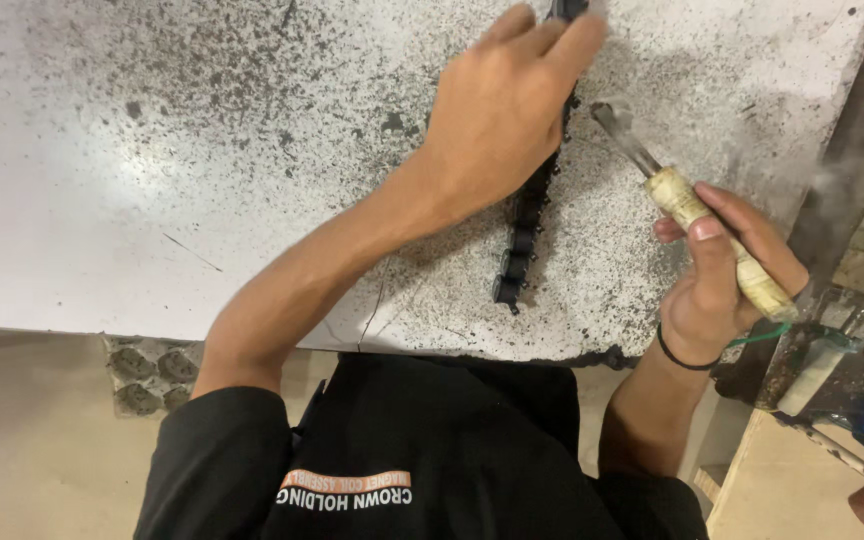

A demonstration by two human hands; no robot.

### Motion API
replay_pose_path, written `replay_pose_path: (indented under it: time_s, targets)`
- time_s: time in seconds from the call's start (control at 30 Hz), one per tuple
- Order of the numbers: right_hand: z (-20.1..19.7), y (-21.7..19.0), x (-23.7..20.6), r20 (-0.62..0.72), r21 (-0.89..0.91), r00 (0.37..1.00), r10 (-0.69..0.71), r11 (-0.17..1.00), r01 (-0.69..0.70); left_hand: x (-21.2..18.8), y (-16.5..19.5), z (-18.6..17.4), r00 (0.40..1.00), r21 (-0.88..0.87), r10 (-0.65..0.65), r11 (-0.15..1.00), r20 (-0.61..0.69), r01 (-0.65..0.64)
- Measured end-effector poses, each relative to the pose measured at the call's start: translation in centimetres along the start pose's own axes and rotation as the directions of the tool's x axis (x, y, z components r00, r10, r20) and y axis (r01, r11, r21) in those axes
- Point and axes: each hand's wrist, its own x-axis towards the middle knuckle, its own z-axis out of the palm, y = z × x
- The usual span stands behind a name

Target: The person arranges small black plastic components into rows on a workbench and uses a heated soldering-iron-like tool to press and melt the pins of each component, joining them into assembled strips. They handle loose parts one at a time, align them, and work along the rows with the hot tool.

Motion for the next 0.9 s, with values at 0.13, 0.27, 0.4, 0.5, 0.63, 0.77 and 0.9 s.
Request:
replay_pose_path:
  time_s: [0.13, 0.27, 0.4, 0.5, 0.63, 0.77, 0.9]
  targets:
    - [0.6, -0.4, 1.1, 0.056, -0.062, 0.998, 0.014, 0.998, -0.01, -2.6, -2.3, 3.2, 0.982, 0.113, -0.111, 0.989, 0.156, 0.094]
    - [1.6, -0.7, 1.7, 0.068, -0.045, 0.998, -0.015, 0.999, 0.018, -4.4, -3.4, 4.5, 0.974, 0.173, -0.117, 0.981, 0.192, 0.084]
    - [2.4, -2.2, 2.2, 0.129, -0.15, 0.992, 0.003, 0.989, 0.017, -4.3, -3.3, 5.2, 0.978, 0.129, -0.086, 0.99, 0.188, 0.062]
    - [3.1, -4.0, 3.1, 0.221, -0.299, 0.975, 0.013, 0.953, 0.055, -4.0, -3.0, 5.5, 0.976, 0.124, -0.094, 0.99, 0.195, 0.071]
    - [3.7, -6.5, 4.3, 0.317, -0.458, 0.944, 0.09, 0.886, 0.07, -3.8, -2.8, 5.6, 0.975, 0.112, -0.1, 0.991, 0.197, 0.079]
    - [4.5, -7.7, 5.0, 0.373, -0.484, 0.925, 0.064, 0.864, 0.136, -4.0, -2.9, 5.9, 0.98, 0.1, -0.099, 0.992, 0.171, 0.083]
    - [4.6, -8.0, 5.1, 0.349, -0.52, 0.933, 0.089, 0.846, 0.115, -4.0, -2.9, 6.6, 0.966, 0.113, -0.114, 0.989, 0.23, 0.09]
